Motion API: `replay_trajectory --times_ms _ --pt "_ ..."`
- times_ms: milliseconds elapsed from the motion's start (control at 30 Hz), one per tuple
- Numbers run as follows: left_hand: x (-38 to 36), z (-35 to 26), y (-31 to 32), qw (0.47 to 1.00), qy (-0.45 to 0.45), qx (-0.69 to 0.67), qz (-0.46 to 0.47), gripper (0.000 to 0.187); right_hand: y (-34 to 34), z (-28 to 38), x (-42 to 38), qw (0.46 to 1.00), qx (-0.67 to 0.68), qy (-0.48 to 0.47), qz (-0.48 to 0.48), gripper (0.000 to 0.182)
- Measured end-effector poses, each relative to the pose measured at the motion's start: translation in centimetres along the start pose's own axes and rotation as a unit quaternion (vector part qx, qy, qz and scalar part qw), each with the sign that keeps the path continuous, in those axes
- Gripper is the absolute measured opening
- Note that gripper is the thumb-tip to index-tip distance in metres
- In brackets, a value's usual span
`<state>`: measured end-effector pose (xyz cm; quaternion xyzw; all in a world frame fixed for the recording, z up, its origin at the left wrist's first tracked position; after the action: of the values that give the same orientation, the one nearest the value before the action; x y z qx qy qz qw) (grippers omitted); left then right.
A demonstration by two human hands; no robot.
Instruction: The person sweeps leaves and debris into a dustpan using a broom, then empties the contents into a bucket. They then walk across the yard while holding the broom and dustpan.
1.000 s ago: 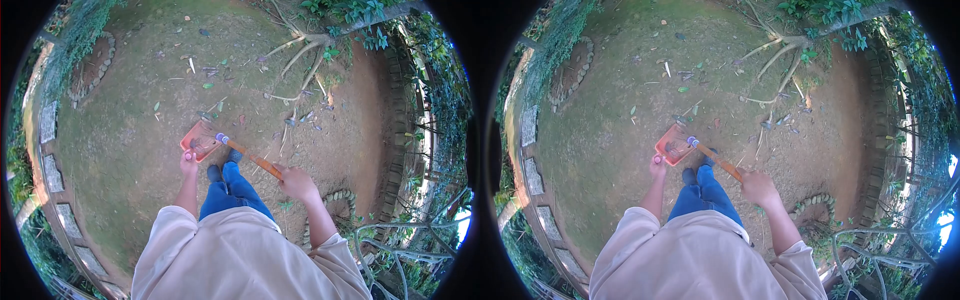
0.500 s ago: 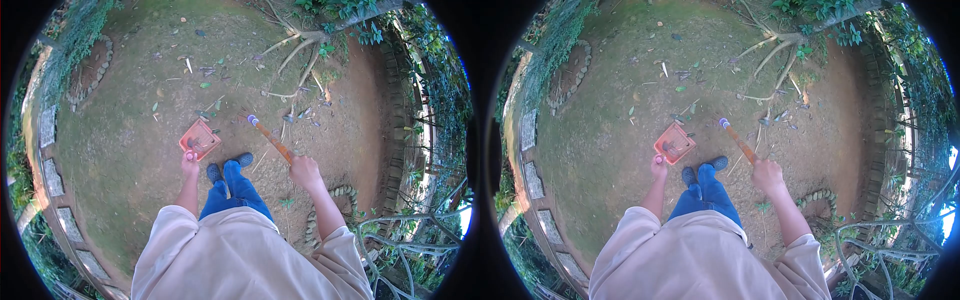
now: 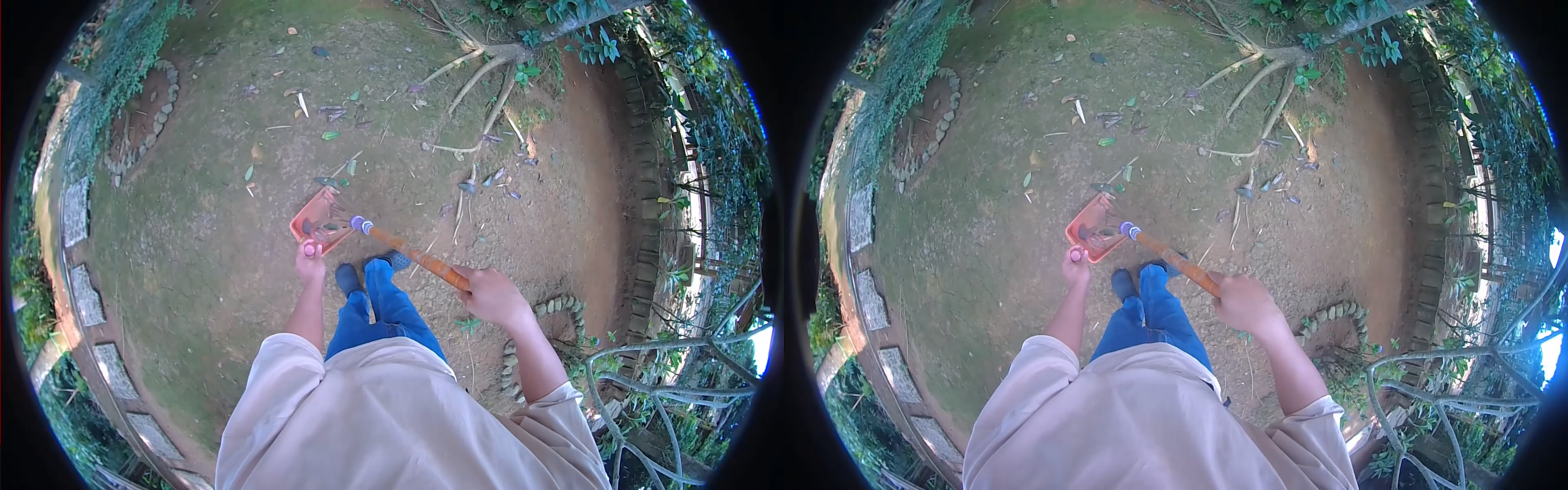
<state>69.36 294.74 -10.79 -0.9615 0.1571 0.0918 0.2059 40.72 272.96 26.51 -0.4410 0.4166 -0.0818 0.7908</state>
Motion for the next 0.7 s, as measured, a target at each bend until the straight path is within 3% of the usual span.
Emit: replay_trajectory --times_ms 333,533,700 --pt "-0.2 -0.7 -3.4 0.992 -0.033 -0.109 -0.047 0.021 -2.3 1.2 1.0 0.993 -0.026 0.016 -0.111 0.047" --pt "0.7 1.0 -5.6 0.978 -0.046 -0.184 -0.080 0.020 -2.5 -1.0 6.1 0.991 -0.060 0.052 -0.110 0.050" --pt "1.2 1.4 -6.4 0.977 -0.074 -0.169 -0.102 0.021 0.4 -3.5 11.6 0.996 -0.021 0.061 -0.064 0.048"
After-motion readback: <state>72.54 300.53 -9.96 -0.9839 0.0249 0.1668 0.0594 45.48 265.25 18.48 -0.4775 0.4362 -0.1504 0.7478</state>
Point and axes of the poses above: each hand's wrist, its own x-axis towards the middle knuckle, its own y-axis out of the palm, z = x × y, the point moved 9 cm from there along x, towards the middle knuckle
